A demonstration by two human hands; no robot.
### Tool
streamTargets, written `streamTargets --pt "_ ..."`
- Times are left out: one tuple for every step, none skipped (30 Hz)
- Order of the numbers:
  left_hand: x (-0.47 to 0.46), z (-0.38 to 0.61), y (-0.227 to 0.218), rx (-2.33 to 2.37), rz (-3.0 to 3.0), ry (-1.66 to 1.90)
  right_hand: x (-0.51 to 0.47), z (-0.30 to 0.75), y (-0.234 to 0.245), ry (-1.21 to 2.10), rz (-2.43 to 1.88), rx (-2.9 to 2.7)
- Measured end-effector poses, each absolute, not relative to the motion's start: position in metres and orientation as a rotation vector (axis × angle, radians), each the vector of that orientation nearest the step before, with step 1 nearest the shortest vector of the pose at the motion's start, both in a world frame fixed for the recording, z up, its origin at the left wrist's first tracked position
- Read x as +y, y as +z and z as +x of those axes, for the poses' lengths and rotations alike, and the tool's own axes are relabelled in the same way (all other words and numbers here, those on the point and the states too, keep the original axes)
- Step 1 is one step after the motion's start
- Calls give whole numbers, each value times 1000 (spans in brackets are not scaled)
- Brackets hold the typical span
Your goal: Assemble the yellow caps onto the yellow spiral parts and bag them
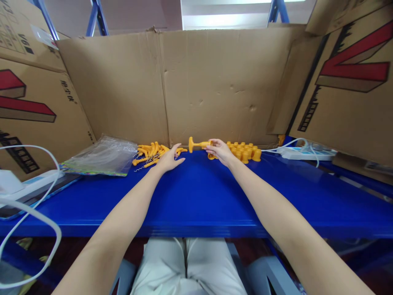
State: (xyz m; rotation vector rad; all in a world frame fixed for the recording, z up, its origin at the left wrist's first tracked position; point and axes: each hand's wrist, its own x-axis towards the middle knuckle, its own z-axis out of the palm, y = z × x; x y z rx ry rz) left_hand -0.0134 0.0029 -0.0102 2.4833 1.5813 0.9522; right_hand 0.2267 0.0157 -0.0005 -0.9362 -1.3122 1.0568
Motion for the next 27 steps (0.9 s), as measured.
streamTargets --pt "3 -14 -10 1593 2483 937 19 229 -2 969 -943 -1317" --pt "3 -14 -11 1601 2484 925 23 231 -4 879 -958 -1338" --pt "4 -14 -11 1605 2487 916 25 232 -7 788 -980 -1372" --pt "4 -14 -12 1608 2492 910 28 234 -9 701 -1009 -1419" --pt "4 -14 -12 1609 2498 906 29 235 -12 619 -1042 -1476" --pt "4 -14 -12 1608 2505 904 31 235 -15 540 -1075 -1541" --pt "5 -14 -13 1605 2511 903 32 235 -19 460 -1105 -1609" --pt "5 -13 -13 1600 2515 905 32 234 -22 375 -1130 -1679" --pt "6 -13 -14 1594 2516 908 33 233 -24 286 -1150 -1748" --pt "6 -13 -14 1586 2515 911 33 232 -27 200 -1170 -1816" --pt "7 -13 -15 1579 2515 913 32 231 -28 123 -1193 -1885" --pt "7 -13 -15 1573 2516 914 32 230 -30 58 -1222 -1959" --pt "8 -13 -16 1568 2517 915 30 229 -30 1 -1257 -2036" --pt "8 -13 -16 1565 2518 915 29 227 -30 -51 -1297 -2113" --pt "8 -13 -16 1565 2519 915 27 226 -30 -104 -1340 -2180" --pt "8 -13 -16 1567 2518 912 24 224 -29 -160 -1381 -2235" --pt "9 -13 -16 1572 2515 907 22 223 -29 -217 -1422 -2273" --pt "8 -13 -16 1577 2513 901 19 222 -27 -269 -1462 -2292" --pt "8 -13 -16 1580 2512 895 17 221 -26 -314 -1499 -2298" --pt "8 -13 -16 1580 2513 891 14 220 -25 -348 -1528 -2297" --pt "8 -12 -16 1577 2516 887 13 219 -24 -374 -1552 -2292" --pt "8 -12 -15 1573 2520 887 12 219 -24 -389 -1570 -2288" --pt "8 -12 -15 1570 2524 887 11 219 -24 -396 -1580 -2286" --pt "8 -12 -15 1567 2526 887 11 219 -24 -395 -1584 -2285" --pt "8 -12 -15 1568 2527 886 11 219 -24 -388 -1584 -2282" --pt "8 -12 -15 1568 2527 885 11 220 -25 -378 -1583 -2280" --pt "8 -12 -15 1568 2527 882 11 220 -25 -367 -1578 -2277"
